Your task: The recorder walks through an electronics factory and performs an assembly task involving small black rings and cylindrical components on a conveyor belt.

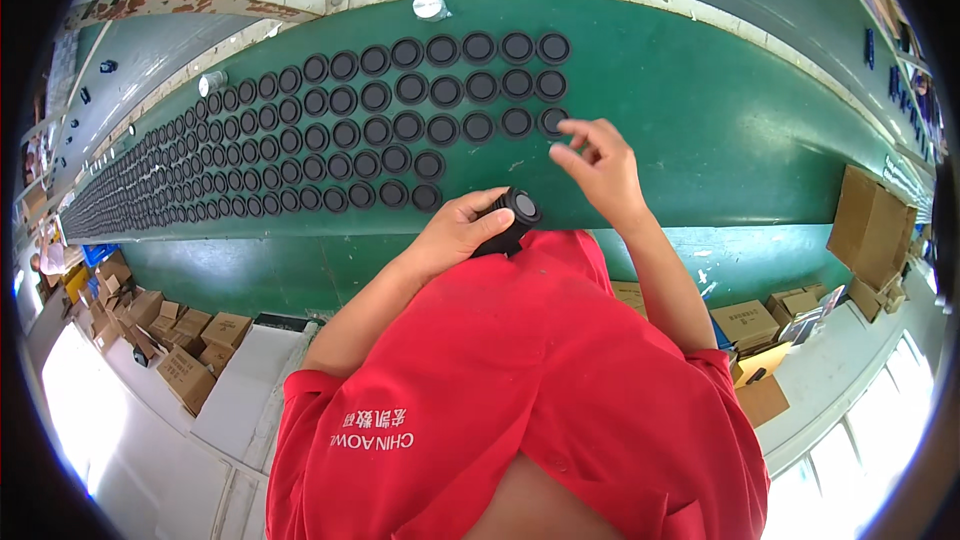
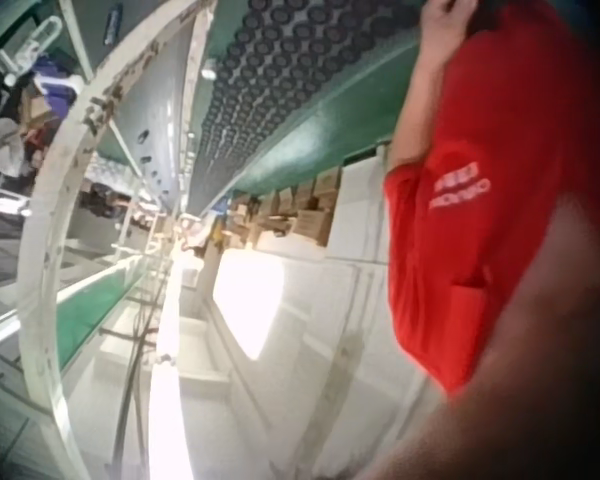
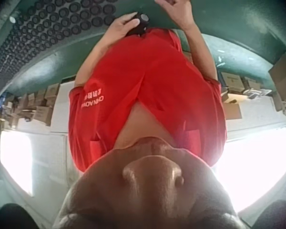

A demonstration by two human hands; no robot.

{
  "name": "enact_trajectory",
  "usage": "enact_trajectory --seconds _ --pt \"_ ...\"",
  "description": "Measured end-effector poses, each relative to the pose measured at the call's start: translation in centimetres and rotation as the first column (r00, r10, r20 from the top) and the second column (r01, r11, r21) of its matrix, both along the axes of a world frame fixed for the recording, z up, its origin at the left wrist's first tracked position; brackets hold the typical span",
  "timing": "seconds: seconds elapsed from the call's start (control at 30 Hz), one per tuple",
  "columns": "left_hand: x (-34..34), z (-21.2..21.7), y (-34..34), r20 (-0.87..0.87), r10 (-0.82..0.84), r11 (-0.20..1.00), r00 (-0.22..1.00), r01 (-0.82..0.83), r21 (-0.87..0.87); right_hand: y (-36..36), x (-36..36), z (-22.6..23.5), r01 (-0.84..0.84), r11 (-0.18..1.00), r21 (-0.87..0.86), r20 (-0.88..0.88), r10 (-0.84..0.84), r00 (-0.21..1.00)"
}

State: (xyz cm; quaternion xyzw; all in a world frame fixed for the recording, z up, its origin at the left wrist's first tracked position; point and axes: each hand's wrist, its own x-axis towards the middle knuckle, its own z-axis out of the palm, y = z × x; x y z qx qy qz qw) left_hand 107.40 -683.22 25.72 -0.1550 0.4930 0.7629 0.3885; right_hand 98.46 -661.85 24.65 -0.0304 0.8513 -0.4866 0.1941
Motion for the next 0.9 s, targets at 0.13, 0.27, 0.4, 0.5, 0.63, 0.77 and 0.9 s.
enact_trajectory --seconds 0.13,0.27,0.4,0.5,0.63,0.77,0.9 --pt "-1.1 1.5 0.2 0.06 -0.027 0.997 0.998 0.031 -0.066 -0.7 1.4 3.1 -0.247 0.913 -0.324 0.028 0.27 0.962" --pt "-0.9 1.7 0.0 0.021 -0.004 0.996 1.0 0.006 -0.089 -1.3 1.4 3.6 -0.259 0.892 -0.371 0.132 0.327 0.936" --pt "-0.4 1.5 -1.0 0.083 0.012 0.998 0.997 -0.007 -0.058 -1.9 1.9 4.0 -0.272 0.898 -0.347 0.17 0.345 0.923" --pt "0.3 1.4 -1.7 0.065 0.03 0.996 0.997 -0.024 -0.08 -2.8 2.1 4.6 -0.329 0.891 -0.314 0.129 0.383 0.914" --pt "0.6 1.6 -2.7 0.066 0.011 0.993 0.998 -0.003 -0.117 -4.0 2.7 4.3 -0.297 0.884 -0.36 0.191 0.382 0.904" --pt "1.5 1.3 -3.8 0.075 0.049 0.994 0.996 -0.042 -0.097 -5.0 3.8 3.3 -0.153 0.879 -0.451 0.303 0.313 0.9" --pt "2.1 1.3 -4.5 0.035 0.1 0.991 0.994 -0.097 -0.09 -6.7 5.2 3.8 -0.232 0.933 -0.276 0.105 0.269 0.957"
